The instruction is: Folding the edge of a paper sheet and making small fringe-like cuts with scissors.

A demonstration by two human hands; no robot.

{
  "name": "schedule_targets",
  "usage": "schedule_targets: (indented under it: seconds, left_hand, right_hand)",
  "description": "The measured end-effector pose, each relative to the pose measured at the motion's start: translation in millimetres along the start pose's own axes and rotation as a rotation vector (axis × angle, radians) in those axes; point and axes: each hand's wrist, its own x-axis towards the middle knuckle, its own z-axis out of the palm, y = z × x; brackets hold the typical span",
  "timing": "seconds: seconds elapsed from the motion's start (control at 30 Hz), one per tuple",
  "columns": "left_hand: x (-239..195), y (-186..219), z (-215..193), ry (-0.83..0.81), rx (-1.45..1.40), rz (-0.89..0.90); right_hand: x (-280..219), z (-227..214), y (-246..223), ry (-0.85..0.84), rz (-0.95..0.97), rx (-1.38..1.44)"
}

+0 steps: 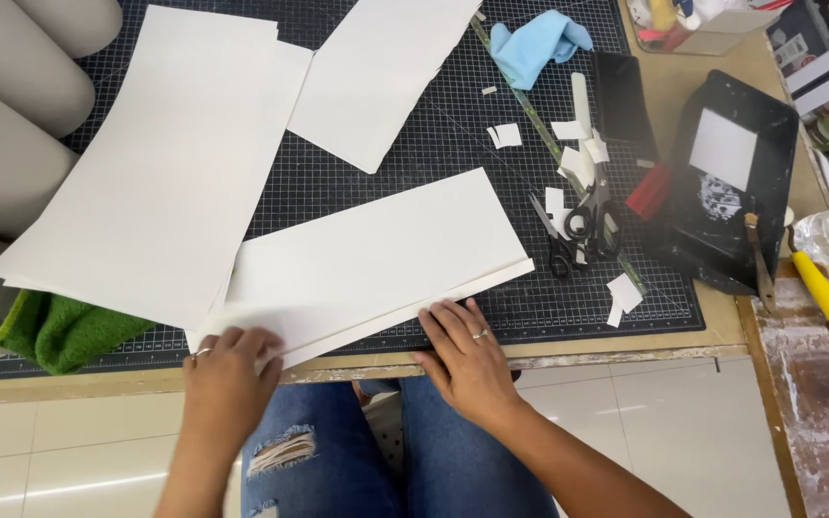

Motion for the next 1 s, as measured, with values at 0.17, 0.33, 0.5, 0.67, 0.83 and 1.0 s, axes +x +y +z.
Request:
schedule_targets:
  seconds: [0.17, 0.33, 0.5, 0.67, 0.83, 1.0]
  left_hand:
    - [-16, 103, 32, 0.383, -0.238, 0.416]
    - [-33, 144, 58, 0.403, -0.087, 0.541]
    - [-38, 138, 61, 0.383, -0.036, 0.507]
    - [-42, 134, 55, 0.378, -0.024, 0.456]
    - [-50, 117, 52, 0.400, 0.004, 0.407]
    - [-57, 94, 48, 0.435, 0.029, 0.342]
  right_hand:
    - [2, 5, 1, 0.007, 0.022, -0.009]
    - [-3, 4, 16, 0.006, 0.049, -0.078]
    - [-18, -6, 49, -0.116, 0.156, -0.177]
    - [-26, -18, 81, -0.074, 0.161, -0.224]
    - [-30, -27, 95, -0.034, 0.196, -0.305]
    - [-29, -26, 96, -0.001, 0.232, -0.375]
